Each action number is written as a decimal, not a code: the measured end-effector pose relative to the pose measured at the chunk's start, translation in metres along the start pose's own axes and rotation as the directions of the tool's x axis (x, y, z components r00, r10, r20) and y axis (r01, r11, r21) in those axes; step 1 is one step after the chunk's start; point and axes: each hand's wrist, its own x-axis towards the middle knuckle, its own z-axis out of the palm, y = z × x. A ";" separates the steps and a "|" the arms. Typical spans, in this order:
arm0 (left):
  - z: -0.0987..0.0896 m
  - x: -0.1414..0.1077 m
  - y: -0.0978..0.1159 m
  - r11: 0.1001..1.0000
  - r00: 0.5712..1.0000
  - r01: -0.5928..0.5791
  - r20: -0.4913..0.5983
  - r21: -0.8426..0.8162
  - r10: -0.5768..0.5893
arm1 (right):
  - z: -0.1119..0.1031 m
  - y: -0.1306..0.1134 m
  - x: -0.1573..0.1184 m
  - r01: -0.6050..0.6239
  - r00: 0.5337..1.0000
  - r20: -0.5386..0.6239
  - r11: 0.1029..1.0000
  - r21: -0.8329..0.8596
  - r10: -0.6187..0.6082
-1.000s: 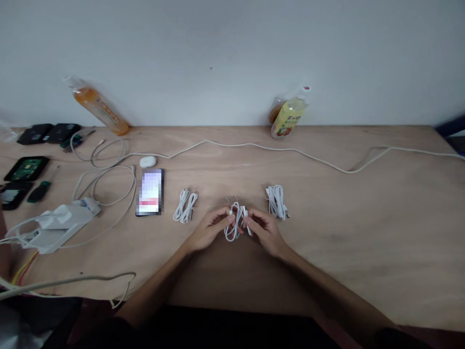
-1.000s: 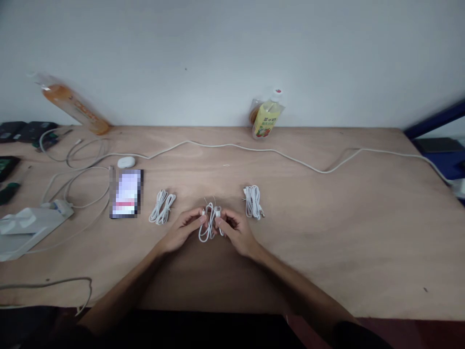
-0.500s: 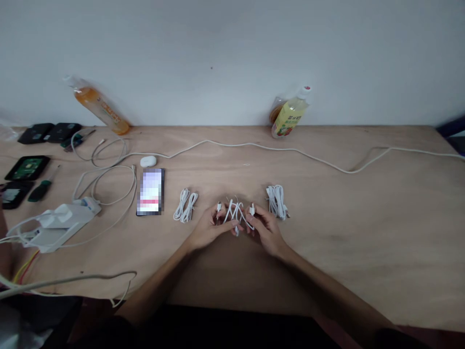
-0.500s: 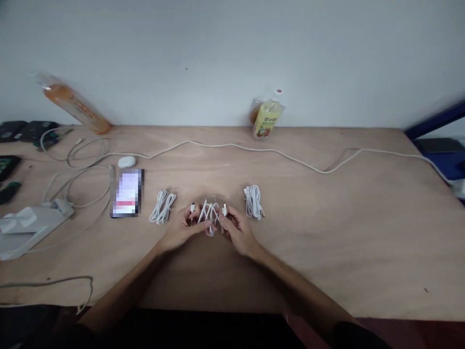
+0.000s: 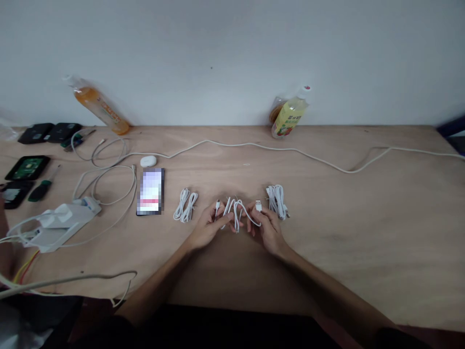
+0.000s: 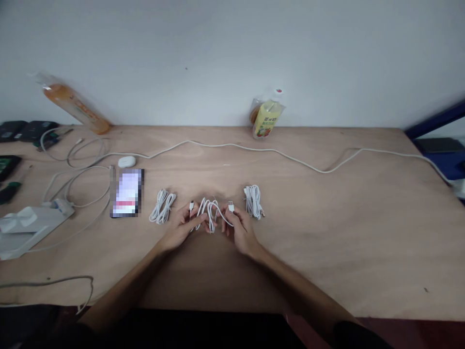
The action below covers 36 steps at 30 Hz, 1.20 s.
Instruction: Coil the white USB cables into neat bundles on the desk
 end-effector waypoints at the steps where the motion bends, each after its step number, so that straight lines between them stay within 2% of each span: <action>1: 0.000 0.000 -0.001 1.000 1.000 -0.004 -0.007 0.004 0.004 | 0.000 0.000 0.000 -0.001 1.000 -0.007 1.000 0.010 0.001; 5: -0.002 0.000 -0.004 1.000 0.999 -0.013 -0.036 0.024 0.014 | 0.000 0.002 0.003 -0.002 0.999 -0.047 0.998 0.058 0.005; 15: -0.005 0.001 -0.007 0.999 1.000 -0.031 -0.004 -0.043 0.031 | 0.000 0.002 0.003 -0.033 0.996 -0.083 0.993 0.111 0.043; 21: -0.007 0.002 -0.011 0.995 0.999 -0.040 0.015 -0.096 0.042 | -0.002 0.001 0.004 0.024 1.000 -0.002 1.000 -0.013 -0.024; 30: -0.007 0.003 -0.012 0.986 0.998 -0.055 0.010 -0.155 0.057 | -0.004 0.001 0.004 0.007 1.000 -0.021 0.999 -0.043 -0.007; 33: -0.006 0.003 -0.012 0.981 0.999 -0.050 -0.003 -0.189 0.050 | -0.004 -0.001 0.004 0.027 0.998 -0.048 0.994 -0.102 -0.032; 36: -0.005 0.003 -0.012 0.978 0.999 -0.034 -0.013 -0.204 0.033 | -0.004 -0.005 0.005 0.044 0.999 -0.020 0.988 -0.148 -0.048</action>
